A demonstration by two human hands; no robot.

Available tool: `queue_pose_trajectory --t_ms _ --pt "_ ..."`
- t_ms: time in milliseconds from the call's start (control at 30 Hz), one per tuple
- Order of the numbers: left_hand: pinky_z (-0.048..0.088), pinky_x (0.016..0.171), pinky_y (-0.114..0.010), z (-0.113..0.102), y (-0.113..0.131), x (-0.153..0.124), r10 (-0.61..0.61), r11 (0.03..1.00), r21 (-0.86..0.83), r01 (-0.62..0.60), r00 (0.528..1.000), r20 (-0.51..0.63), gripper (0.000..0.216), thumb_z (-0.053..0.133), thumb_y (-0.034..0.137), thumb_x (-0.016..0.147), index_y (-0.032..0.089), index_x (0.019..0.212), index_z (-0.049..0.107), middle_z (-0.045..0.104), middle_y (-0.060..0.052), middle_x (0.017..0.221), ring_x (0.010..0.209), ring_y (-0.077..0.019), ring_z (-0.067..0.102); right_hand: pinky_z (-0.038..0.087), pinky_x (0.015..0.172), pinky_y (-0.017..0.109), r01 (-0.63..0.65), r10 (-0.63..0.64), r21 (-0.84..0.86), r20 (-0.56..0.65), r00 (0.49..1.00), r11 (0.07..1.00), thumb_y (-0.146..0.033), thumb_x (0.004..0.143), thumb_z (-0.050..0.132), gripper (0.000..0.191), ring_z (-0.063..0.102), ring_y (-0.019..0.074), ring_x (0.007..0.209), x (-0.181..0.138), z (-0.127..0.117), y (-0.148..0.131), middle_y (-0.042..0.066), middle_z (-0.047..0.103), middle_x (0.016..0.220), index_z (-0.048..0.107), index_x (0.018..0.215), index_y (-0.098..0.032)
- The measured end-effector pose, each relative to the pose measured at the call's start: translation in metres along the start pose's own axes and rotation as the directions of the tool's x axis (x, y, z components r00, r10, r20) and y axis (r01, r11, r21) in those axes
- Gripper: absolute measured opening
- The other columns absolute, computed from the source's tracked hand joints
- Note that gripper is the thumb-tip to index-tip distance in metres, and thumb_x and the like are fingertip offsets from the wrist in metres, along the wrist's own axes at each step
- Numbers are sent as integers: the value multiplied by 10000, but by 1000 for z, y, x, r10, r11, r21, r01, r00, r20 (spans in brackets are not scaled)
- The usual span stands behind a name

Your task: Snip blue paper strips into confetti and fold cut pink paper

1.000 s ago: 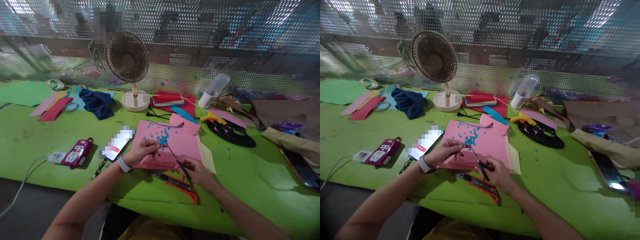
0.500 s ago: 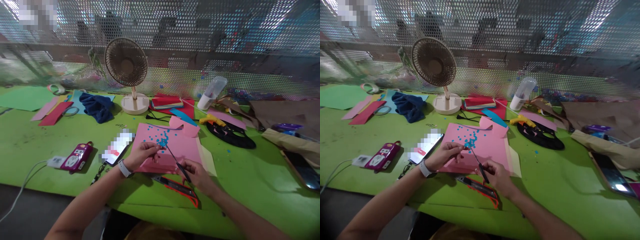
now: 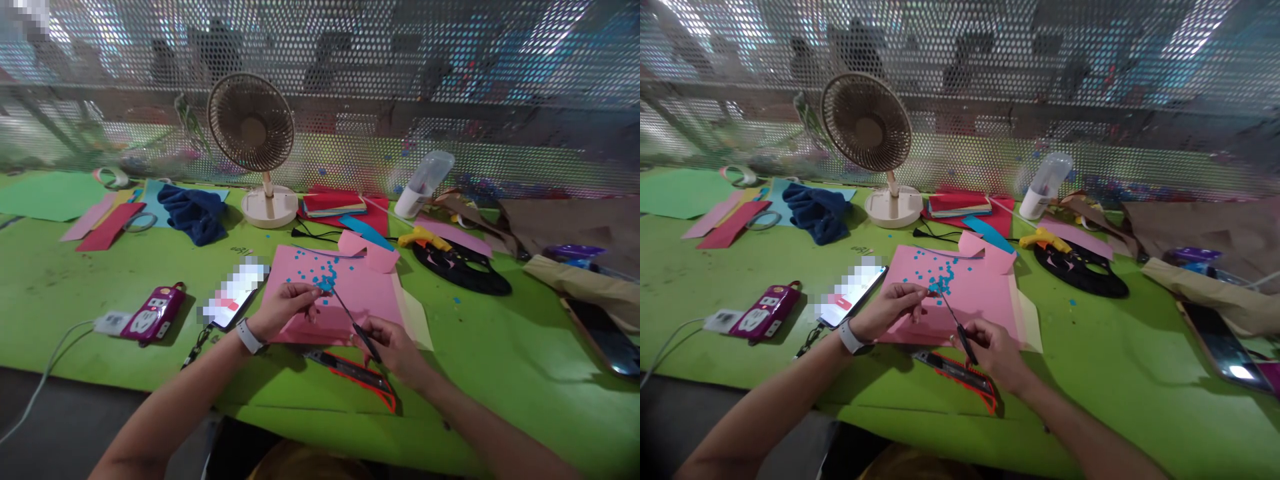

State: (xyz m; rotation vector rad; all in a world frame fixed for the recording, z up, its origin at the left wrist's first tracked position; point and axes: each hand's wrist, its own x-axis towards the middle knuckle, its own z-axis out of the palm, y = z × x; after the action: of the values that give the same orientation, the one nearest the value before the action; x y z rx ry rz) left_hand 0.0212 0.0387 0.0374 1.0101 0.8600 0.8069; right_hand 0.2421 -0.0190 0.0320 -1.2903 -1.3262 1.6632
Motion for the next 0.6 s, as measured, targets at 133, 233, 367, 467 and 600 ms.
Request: queue_pose_trajectory --t_ms 133,233,367,467,600 --pt "475 618 -249 -2 -4 1 -1 1000 -17 1 1000 7 344 729 416 739 99 866 694 604 6 519 462 -79 535 462 503 235 17 -17 -8 9 1000 1000 -542 671 743 423 510 91 527 0 -1 -1 -45 488 614 536 704 -174" --pt "478 620 -253 -2 -4 1 10 999 -36 -11 1000 -12 333 734 409 734 104 859 689 596 15 507 455 -79 531 470 507 240 12 -12 -9 19 1000 1000 -526 677 746 418 516 90 520 0 -2 1 -48 483 625 515 697 -178" --pt "486 644 -266 -1 -4 1 18 998 -60 -18 1000 -10 315 729 402 741 103 829 687 600 10 492 448 -82 532 474 515 244 4 -4 -6 28 1000 1000 -530 685 735 419 520 94 525 1 -3 6 -51 476 626 497 693 -185" --pt "490 680 -274 0 -4 0 21 997 -76 -21 1000 2 304 731 393 740 102 815 685 603 8 486 447 -80 533 471 515 245 -26 27 -29 34 999 999 -561 694 712 433 508 97 519 0 -3 7 -49 483 599 489 689 -189" --pt "484 656 -264 1 -2 0 41 996 -77 -43 999 -32 304 726 393 745 100 817 692 597 10 487 449 -79 525 456 503 234 -16 17 -36 9 1000 999 -562 681 720 434 509 94 522 0 -4 5 -40 498 619 504 698 -187"
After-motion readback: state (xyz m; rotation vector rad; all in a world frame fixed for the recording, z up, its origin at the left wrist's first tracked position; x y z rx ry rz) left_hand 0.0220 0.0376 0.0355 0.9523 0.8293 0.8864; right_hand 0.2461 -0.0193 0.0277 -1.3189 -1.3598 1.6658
